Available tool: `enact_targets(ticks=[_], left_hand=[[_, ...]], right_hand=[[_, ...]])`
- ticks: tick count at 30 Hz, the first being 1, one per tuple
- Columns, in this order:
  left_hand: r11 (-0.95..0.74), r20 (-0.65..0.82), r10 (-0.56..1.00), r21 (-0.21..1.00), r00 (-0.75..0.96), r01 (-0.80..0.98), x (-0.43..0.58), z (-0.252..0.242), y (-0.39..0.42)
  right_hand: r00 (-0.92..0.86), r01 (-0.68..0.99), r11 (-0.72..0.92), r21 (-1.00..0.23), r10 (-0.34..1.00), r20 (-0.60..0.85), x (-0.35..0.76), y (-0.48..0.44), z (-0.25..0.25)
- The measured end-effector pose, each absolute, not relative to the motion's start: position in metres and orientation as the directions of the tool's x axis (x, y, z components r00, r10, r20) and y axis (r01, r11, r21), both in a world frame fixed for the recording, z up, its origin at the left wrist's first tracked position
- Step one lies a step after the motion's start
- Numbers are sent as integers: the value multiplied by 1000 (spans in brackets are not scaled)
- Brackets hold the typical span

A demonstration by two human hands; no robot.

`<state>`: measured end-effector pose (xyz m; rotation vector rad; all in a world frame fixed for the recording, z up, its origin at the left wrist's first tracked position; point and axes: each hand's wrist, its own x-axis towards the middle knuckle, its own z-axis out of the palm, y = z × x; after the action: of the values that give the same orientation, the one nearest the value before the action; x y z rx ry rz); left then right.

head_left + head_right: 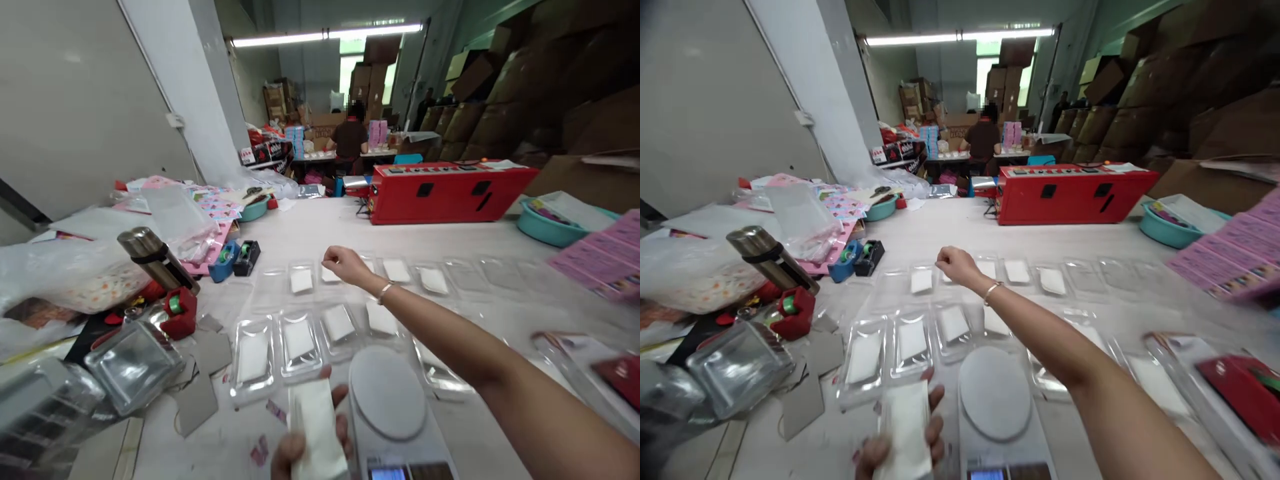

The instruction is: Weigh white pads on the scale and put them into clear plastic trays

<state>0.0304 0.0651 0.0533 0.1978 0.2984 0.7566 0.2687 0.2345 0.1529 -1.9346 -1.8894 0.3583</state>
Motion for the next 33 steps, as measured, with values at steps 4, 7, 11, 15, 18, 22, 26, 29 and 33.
enact_targets(ticks=[4, 7, 11, 15, 18, 22, 26, 29, 33], left_hand=[[778, -230, 623, 277, 748, -563, 51, 67, 48], [820, -247, 567, 262, 786, -510, 69, 69, 32], [847, -271, 529, 237, 804, -476, 89, 65, 2], [894, -271, 440, 226, 856, -388, 97, 61, -25], [933, -299, 357, 157, 885, -324, 94, 57, -39], [951, -332, 306, 55, 892, -306, 86, 51, -53], [951, -364, 282, -18, 888, -309, 84, 53, -59], [939, -431, 309, -3, 848, -344, 85, 54, -57], [922, -495, 352, 39, 794, -385, 85, 47, -51]], right_hand=[[-14, 784, 123, -609, 983, 181, 266, 90, 163], [-90, 702, 226, -675, 969, 230, 250, -13, 158], [-117, 792, 282, -541, 941, 319, 230, -91, 137], [21, 793, 158, -588, 958, 286, 230, -109, 130], [87, 741, 48, -670, 982, 166, 237, -108, 134], [67, 660, -27, -751, 997, 24, 240, -107, 132], [110, 630, -85, -772, 994, -20, 234, -107, 121], [117, 589, -60, -806, 993, 11, 231, -102, 111], [108, 483, -78, -872, 994, -29, 230, -92, 101]])
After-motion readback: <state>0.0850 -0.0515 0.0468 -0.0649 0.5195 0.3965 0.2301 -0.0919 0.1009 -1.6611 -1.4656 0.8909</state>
